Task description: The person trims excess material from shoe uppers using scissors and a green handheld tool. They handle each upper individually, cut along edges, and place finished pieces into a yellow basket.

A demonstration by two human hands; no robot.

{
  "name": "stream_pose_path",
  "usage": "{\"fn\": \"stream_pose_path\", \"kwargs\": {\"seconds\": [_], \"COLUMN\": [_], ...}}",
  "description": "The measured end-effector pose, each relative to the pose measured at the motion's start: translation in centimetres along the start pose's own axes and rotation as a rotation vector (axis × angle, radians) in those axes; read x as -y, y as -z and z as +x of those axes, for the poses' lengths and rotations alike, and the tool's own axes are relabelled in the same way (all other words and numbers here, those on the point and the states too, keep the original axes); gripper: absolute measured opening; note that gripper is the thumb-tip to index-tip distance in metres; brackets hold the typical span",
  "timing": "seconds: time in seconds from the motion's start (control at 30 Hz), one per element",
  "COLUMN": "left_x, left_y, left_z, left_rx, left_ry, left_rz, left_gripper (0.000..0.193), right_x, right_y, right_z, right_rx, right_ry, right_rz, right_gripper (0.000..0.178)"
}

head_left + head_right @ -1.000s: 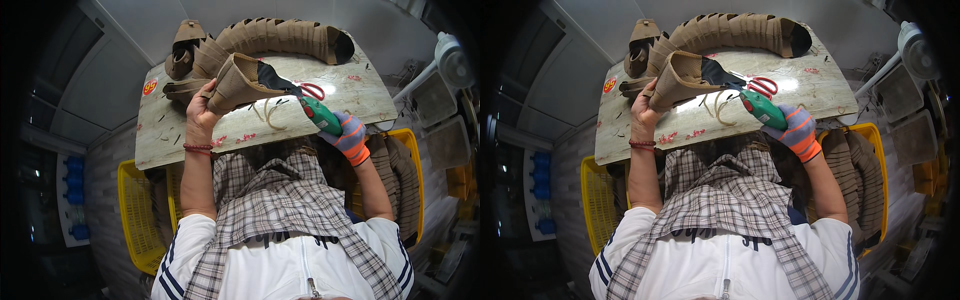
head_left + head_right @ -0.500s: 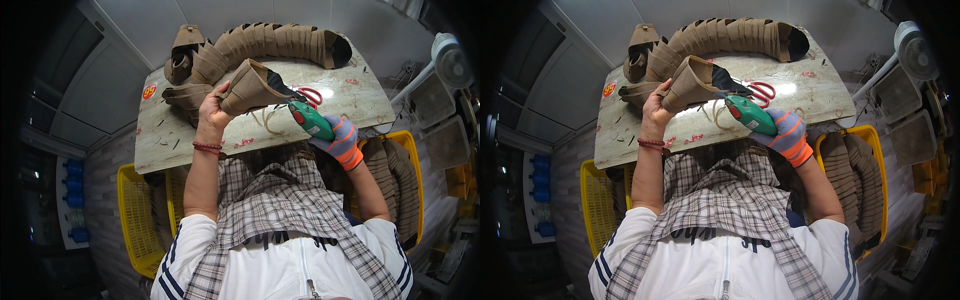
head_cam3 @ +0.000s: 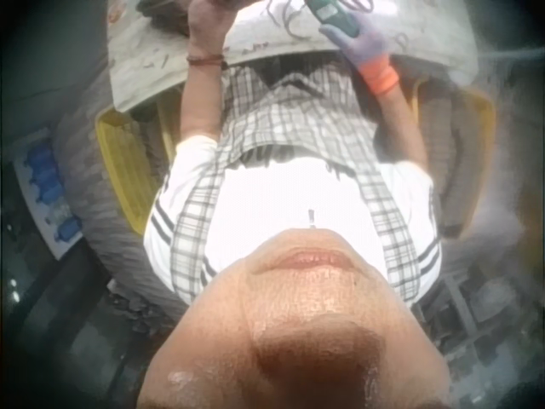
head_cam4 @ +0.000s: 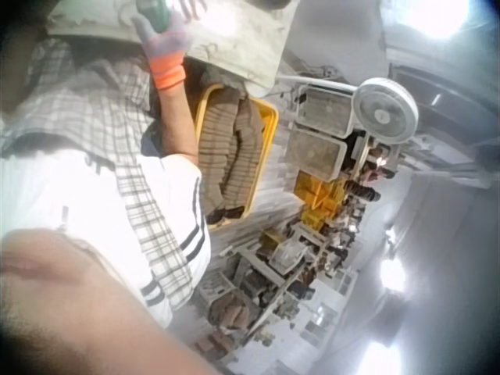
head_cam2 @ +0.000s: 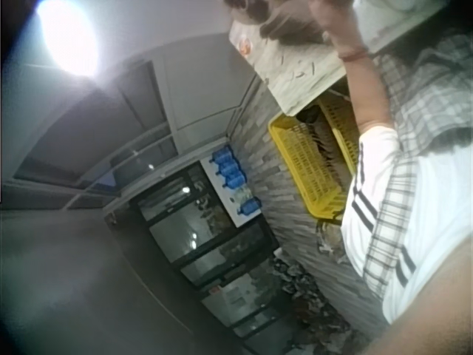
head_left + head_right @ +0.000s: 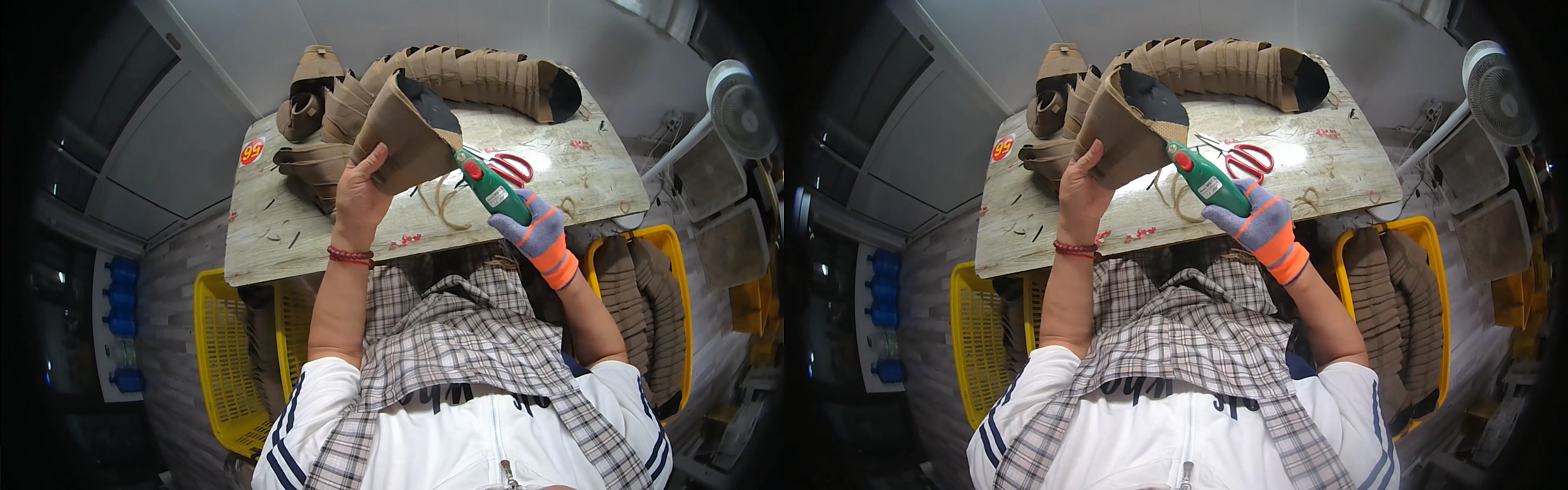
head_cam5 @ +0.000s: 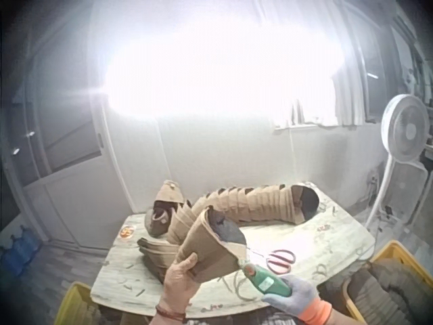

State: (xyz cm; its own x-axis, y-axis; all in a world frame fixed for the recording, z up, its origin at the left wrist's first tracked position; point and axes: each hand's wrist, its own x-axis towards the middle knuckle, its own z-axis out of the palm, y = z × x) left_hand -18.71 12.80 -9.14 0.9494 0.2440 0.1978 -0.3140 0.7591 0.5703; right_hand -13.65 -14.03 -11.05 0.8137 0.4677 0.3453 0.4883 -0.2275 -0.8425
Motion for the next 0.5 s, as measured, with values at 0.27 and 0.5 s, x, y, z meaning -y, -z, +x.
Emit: {"fn": "stream_pose_path", "kwargs": {"seconds": [0.27,0.5], "left_x": [1.2,3.1], "left_y": [0.4,1.0], "left_z": [-0.6,-1.3], "left_rx": [0.009,0.041], "left_ry": [-0.087,-0.324], "left_rz": [0.420,1.192], "left_gripper": [0.032,0.020], "right_x": [0.6,1.8], "right_y": [-0.8,-0.4], "right_z": [1.0,2.0], "right_rx": [0.023,0.033], "right_ry": [-0.156,-0.319], "right_rz": [0.127,0.424], "right_gripper": [0.043,0.036]}}
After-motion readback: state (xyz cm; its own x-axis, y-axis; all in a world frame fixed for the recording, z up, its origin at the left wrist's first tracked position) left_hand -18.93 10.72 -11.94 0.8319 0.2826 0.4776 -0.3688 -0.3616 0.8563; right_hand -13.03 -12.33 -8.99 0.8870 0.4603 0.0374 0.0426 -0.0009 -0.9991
